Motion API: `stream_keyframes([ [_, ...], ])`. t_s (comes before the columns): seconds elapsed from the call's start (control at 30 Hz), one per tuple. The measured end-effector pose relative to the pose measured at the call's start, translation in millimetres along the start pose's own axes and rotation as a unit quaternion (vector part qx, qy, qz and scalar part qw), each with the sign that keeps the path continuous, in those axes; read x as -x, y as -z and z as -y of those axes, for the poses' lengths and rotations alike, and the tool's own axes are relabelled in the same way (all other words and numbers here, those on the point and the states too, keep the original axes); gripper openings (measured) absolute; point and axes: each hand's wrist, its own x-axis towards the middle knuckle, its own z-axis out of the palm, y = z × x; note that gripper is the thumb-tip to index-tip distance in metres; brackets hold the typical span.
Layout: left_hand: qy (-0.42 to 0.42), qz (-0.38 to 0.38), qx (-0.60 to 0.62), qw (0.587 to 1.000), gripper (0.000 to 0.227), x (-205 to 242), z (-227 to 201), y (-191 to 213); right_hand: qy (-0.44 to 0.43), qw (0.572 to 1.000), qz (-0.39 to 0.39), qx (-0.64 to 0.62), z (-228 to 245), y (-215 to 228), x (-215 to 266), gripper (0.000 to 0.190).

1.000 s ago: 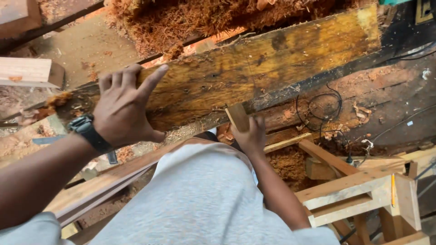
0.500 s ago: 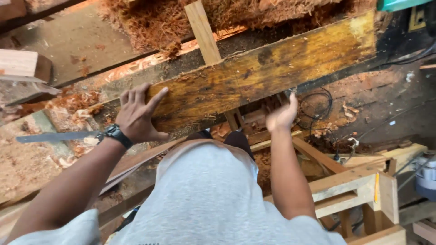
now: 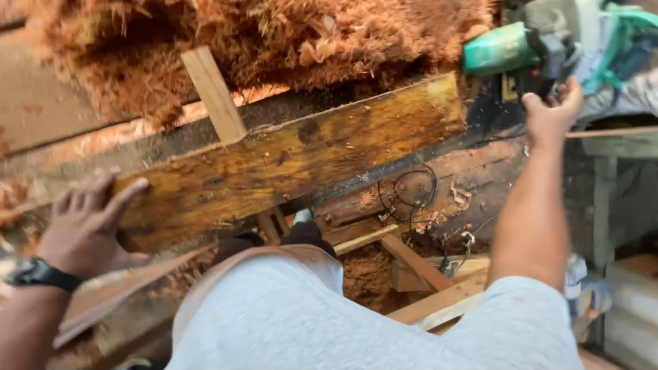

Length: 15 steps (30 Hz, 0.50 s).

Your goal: Marking, cutting, and planing wooden boards in a workshop environment

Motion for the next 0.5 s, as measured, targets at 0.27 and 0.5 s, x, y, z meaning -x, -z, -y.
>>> stream_keyframes([
  [0.27,0.005,-0.016,-0.147,0.989,0.135,3.6,-23.4,25.3,-0.071,0.968,0.238,-0.023,-5.0,-26.1,-57.0,0.030],
  [0.5,0.039,0.041,-0.165,0.985,0.154,3.8,-31.0,23.3,-0.262,0.945,0.190,0.046,-27.9,-17.3,-90.0,0.024],
])
